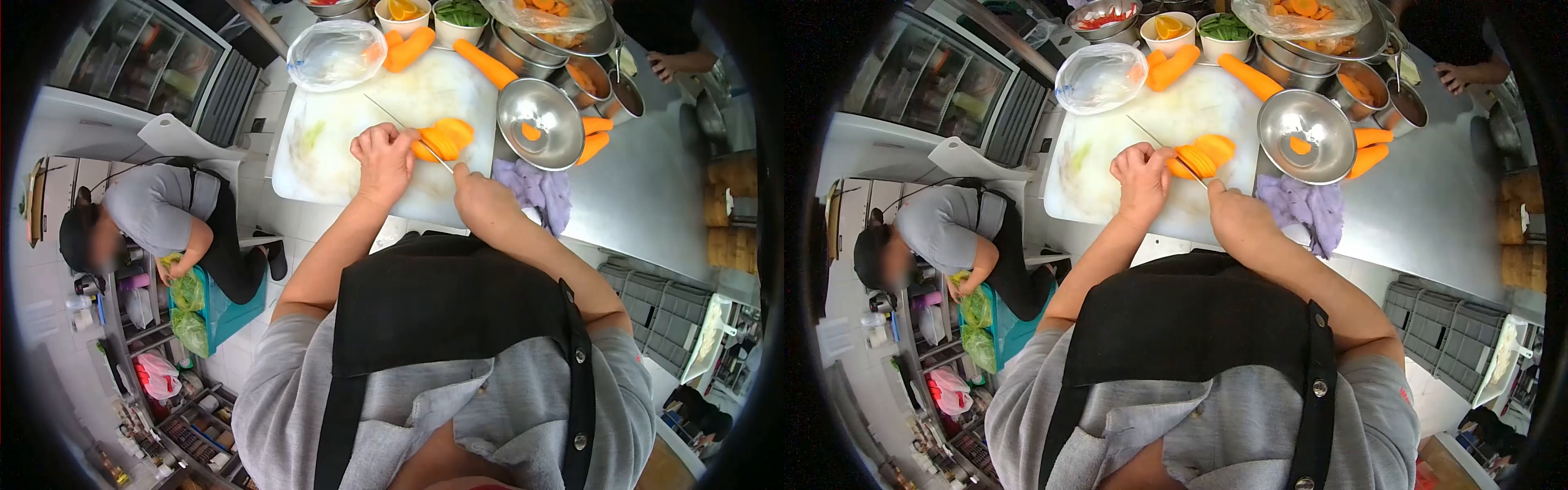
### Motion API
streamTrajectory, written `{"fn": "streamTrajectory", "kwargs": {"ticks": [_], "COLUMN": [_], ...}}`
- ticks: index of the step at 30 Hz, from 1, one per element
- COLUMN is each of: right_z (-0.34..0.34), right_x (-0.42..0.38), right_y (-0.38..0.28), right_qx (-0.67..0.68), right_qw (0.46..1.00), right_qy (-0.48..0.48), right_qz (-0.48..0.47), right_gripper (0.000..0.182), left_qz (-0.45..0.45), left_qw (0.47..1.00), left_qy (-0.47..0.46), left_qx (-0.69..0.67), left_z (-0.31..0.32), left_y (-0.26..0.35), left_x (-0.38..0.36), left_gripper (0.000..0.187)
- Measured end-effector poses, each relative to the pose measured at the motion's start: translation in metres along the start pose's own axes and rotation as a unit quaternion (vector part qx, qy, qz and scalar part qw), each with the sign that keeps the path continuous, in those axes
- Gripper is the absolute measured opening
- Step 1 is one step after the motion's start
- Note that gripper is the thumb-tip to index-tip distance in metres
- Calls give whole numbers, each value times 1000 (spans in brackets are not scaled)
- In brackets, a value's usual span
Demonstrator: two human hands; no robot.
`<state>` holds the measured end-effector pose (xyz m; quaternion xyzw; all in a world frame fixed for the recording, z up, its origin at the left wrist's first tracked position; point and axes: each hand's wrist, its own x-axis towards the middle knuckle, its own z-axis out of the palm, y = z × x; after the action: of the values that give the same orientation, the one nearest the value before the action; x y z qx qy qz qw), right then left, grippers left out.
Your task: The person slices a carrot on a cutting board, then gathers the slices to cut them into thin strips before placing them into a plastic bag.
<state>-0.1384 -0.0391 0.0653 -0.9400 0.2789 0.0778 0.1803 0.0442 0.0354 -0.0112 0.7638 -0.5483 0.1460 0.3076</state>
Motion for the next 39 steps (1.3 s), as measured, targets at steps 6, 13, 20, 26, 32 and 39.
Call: {"fn": "streamTrajectory", "kwargs": {"ticks": [6,13,20,26,32,39], "right_z": [4,1,0,2,7,8], "right_x": [-3,1,2,0,-1,3], "right_y": [0,-2,-3,-2,1,6], "right_qx": [-12,6,-22,-53,-39,55], "right_qw": [1000,1000,1000,999,995,995], "right_qy": [21,9,7,9,80,79], "right_qz": [-9,7,6,0,-38,-16], "right_gripper": [16,17,17,18,16,14], "left_qz": [10,1,15,16,-1,-38], "left_qw": [1000,987,1000,1000,1000,988], "left_qy": [15,124,-5,8,11,136], "left_qx": [-10,-99,-14,-1,4,-66], "left_z": [-2,20,-4,-1,-6,19], "left_y": [3,-9,2,9,16,-4], "left_x": [1,-4,-1,5,8,-4], "left_gripper": [37,41,34,33,37,24]}}
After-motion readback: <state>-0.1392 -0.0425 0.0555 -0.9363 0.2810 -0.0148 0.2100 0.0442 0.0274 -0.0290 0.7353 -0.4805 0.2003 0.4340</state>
